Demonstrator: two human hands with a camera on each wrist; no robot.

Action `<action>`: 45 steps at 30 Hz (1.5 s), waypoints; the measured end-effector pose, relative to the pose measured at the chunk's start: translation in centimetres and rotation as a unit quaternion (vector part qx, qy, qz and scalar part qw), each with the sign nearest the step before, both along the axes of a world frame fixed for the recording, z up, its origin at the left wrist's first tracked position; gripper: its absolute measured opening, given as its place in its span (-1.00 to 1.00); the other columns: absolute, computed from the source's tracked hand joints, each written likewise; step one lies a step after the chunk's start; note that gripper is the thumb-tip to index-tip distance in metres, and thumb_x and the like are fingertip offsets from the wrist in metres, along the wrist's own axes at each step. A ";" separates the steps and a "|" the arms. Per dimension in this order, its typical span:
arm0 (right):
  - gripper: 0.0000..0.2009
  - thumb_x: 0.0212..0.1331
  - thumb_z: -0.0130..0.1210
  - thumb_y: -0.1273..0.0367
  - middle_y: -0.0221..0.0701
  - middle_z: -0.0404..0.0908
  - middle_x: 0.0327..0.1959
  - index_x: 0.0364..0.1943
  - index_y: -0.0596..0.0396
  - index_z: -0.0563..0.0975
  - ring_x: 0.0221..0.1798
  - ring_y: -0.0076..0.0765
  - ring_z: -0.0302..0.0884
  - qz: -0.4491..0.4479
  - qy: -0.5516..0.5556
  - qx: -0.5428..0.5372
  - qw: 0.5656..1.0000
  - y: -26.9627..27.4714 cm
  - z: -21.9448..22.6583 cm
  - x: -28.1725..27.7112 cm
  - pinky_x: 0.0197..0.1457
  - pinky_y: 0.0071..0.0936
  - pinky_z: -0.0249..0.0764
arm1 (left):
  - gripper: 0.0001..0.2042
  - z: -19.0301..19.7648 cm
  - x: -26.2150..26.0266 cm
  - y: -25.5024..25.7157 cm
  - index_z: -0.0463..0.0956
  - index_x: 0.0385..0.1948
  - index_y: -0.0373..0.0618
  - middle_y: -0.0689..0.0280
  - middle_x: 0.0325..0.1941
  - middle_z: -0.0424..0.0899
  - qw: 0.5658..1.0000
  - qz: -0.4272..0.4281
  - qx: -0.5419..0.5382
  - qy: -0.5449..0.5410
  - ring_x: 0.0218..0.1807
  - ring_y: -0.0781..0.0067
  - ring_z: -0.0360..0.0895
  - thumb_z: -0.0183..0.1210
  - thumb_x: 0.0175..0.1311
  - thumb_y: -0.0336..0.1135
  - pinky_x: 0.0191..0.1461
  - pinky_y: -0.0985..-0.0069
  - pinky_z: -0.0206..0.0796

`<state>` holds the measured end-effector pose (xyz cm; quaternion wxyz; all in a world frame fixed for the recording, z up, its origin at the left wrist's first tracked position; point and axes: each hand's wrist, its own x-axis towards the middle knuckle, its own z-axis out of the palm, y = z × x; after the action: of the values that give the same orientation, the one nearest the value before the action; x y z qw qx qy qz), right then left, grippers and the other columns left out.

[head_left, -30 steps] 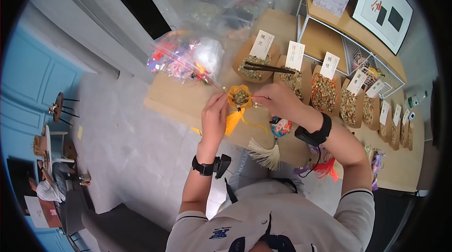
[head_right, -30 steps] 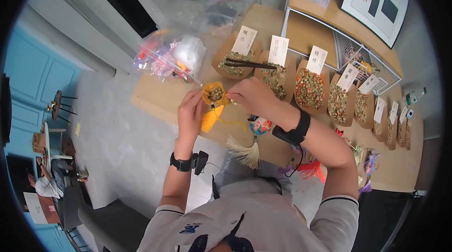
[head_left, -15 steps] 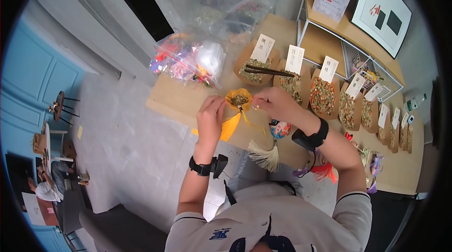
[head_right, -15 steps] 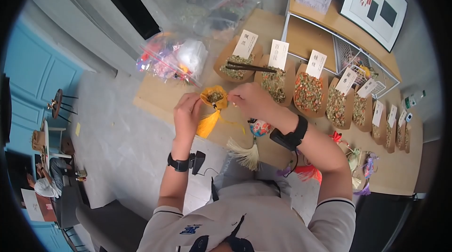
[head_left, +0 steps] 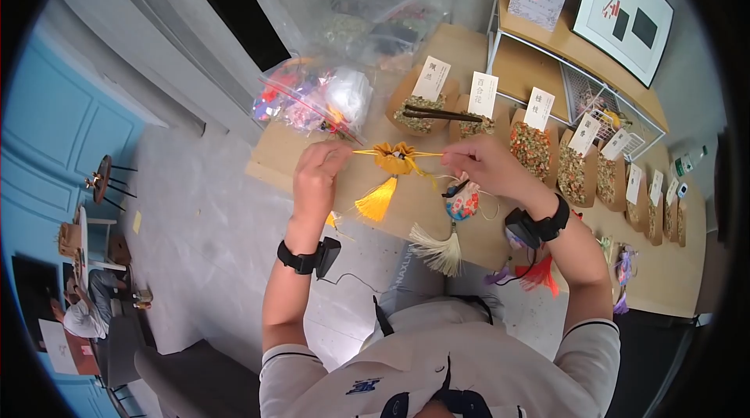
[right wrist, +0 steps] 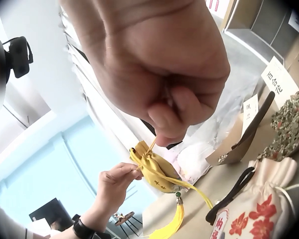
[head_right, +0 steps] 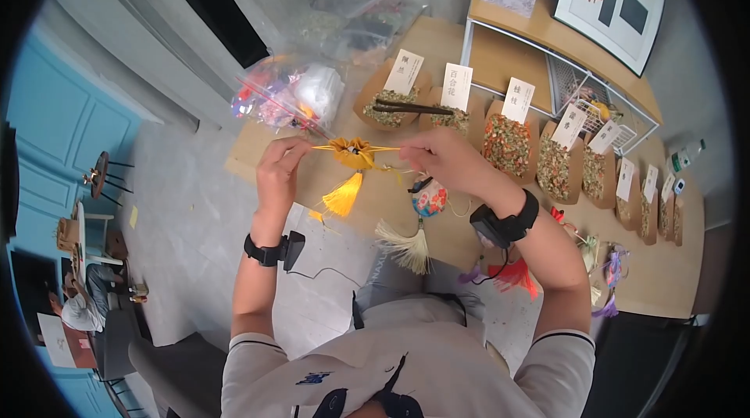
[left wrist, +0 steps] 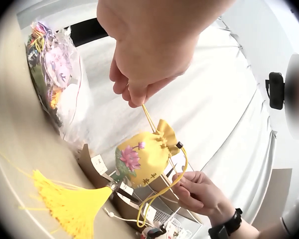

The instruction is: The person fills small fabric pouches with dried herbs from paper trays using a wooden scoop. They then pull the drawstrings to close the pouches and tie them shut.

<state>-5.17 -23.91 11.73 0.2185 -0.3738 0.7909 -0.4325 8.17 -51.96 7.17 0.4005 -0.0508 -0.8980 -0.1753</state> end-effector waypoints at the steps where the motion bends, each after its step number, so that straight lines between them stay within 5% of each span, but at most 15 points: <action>1: -0.85 0.35 0.08 0.44 -0.44 0.57 -0.56 -0.21 0.24 0.64 -0.51 -0.67 0.38 0.002 0.009 0.022 1.000 0.6 0.3 -0.2 -0.43 -0.55 0.33 | -0.73 0.1 0.2 -0.3 0.70 -0.28 -0.15 0.27 -0.21 0.69 1.000 0.005 -0.002 -0.006 -0.14 0.20 0.64 0.26 -0.03 -0.68 -0.09 0.38 0.50; 6: -0.86 0.32 0.11 0.45 -0.39 0.59 -0.56 -0.27 0.27 0.63 -0.48 -0.63 0.46 0.019 0.049 0.001 0.999 2.2 -1.0 1.4 -0.38 -0.52 0.40 | -0.72 -1.7 1.5 -2.0 0.68 -0.25 -0.19 0.21 -0.22 0.69 0.999 0.001 0.011 -0.042 -0.13 0.18 0.63 0.24 -0.06 -0.67 -0.09 0.38 0.50; 11: -0.87 0.30 0.11 0.46 -0.37 0.64 -0.52 -0.30 0.27 0.63 -0.45 -0.57 0.55 0.094 0.055 0.056 0.993 2.3 0.0 4.1 -0.32 -0.53 0.46 | -0.86 -1.0 5.1 -1.5 0.69 -0.24 -0.24 0.20 -0.24 0.70 0.987 0.020 0.141 -0.073 -0.22 0.27 0.64 0.25 0.19 -0.60 -0.12 0.47 0.46; 18: -0.84 0.28 0.08 0.44 -0.46 0.64 -0.55 -0.29 0.21 0.66 -0.48 -0.64 0.51 0.043 -0.015 0.007 0.999 0.5 -2.4 1.2 -0.39 -0.55 0.44 | -0.90 -0.2 3.4 -0.8 0.70 -0.26 -0.24 0.19 -0.24 0.71 0.966 0.036 0.225 -0.126 -0.22 0.26 0.64 0.27 0.23 -0.51 -0.10 0.46 0.45; 21: -0.83 0.27 0.09 0.42 -0.45 0.64 -0.58 -0.32 0.19 0.68 -0.53 -0.63 0.50 -0.003 -0.007 0.031 0.999 -0.2 -3.5 -1.4 -0.43 -0.52 0.44 | -0.88 -2.0 0.7 -0.3 0.70 -0.24 -0.21 0.18 -0.21 0.72 0.989 0.040 0.097 -0.100 -0.15 0.19 0.63 0.28 0.21 -0.50 -0.06 0.40 0.45; 26: -0.80 0.26 0.11 0.38 -0.36 0.65 -0.61 -0.35 0.21 0.69 -0.60 -0.55 0.53 -0.016 0.086 0.037 0.995 -0.7 -5.5 -3.4 -0.47 -0.46 0.46 | -0.84 -2.7 -2.5 0.2 0.69 -0.23 -0.18 0.19 -0.16 0.70 0.996 0.033 0.060 -0.061 -0.13 0.09 0.57 0.27 0.16 -0.51 0.00 0.23 0.38; 29: -0.77 0.16 0.07 0.34 -0.15 0.55 -0.67 -0.53 0.22 0.58 -0.58 -0.19 0.60 -0.039 0.132 0.011 0.990 -1.1 -5.3 -2.5 -0.41 -0.20 0.46 | -0.76 -3.0 -3.3 0.6 0.67 -0.12 -0.14 0.17 -0.01 0.65 0.998 0.042 0.014 -0.053 -0.04 0.06 0.54 0.28 0.14 -0.48 0.06 0.22 0.35; 32: -0.77 0.20 0.08 0.34 -0.20 0.59 -0.65 -0.52 0.21 0.60 -0.61 -0.23 0.62 -0.050 0.080 0.045 0.994 -1.4 -4.8 -1.6 -0.41 -0.24 0.49 | -0.67 -2.8 -2.8 2.9 0.64 -0.02 -0.10 0.17 0.12 0.58 0.997 0.027 -0.002 -0.068 0.06 0.06 0.49 0.31 0.14 -0.44 0.12 0.20 0.31; 35: -0.79 0.24 0.18 0.34 -0.22 0.69 -0.51 -0.19 0.19 0.70 -0.59 -0.36 0.66 -0.051 0.040 0.065 0.996 -0.8 -2.3 -0.2 -0.46 -0.43 0.53 | -0.63 -3.5 -1.6 6.0 0.62 0.03 -0.06 0.20 0.18 0.54 0.996 -0.028 -0.001 -0.089 0.11 0.09 0.47 0.34 0.13 -0.41 0.16 0.20 0.27; 38: -0.78 0.26 0.15 0.31 -0.23 0.67 -0.58 -0.36 0.19 0.69 -0.59 -0.35 0.66 -0.081 0.144 -0.015 0.986 0.6 -3.5 -1.3 -0.40 -0.41 0.56 | -0.62 -5.0 -1.0 7.9 0.61 0.05 -0.07 0.14 0.18 0.54 0.990 -0.045 0.029 -0.133 0.17 0.04 0.44 0.36 0.15 -0.37 0.24 0.19 0.27; 45: -0.83 0.26 0.24 0.40 -0.34 0.72 -0.46 -0.16 0.20 0.71 -0.57 -0.57 0.65 -0.209 0.090 -0.006 0.974 8.7 2.5 -0.4 -0.59 -0.62 0.42 | -0.61 -6.9 -1.3 8.0 0.61 0.05 -0.05 0.19 0.19 0.53 0.991 -0.044 0.054 -0.118 0.14 0.10 0.43 0.36 0.13 -0.38 0.22 0.20 0.25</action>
<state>-5.53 -15.24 14.28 0.0494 -0.2389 0.8653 -0.4379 6.84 -44.00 0.30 0.2857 -0.0470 -0.9251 -0.2457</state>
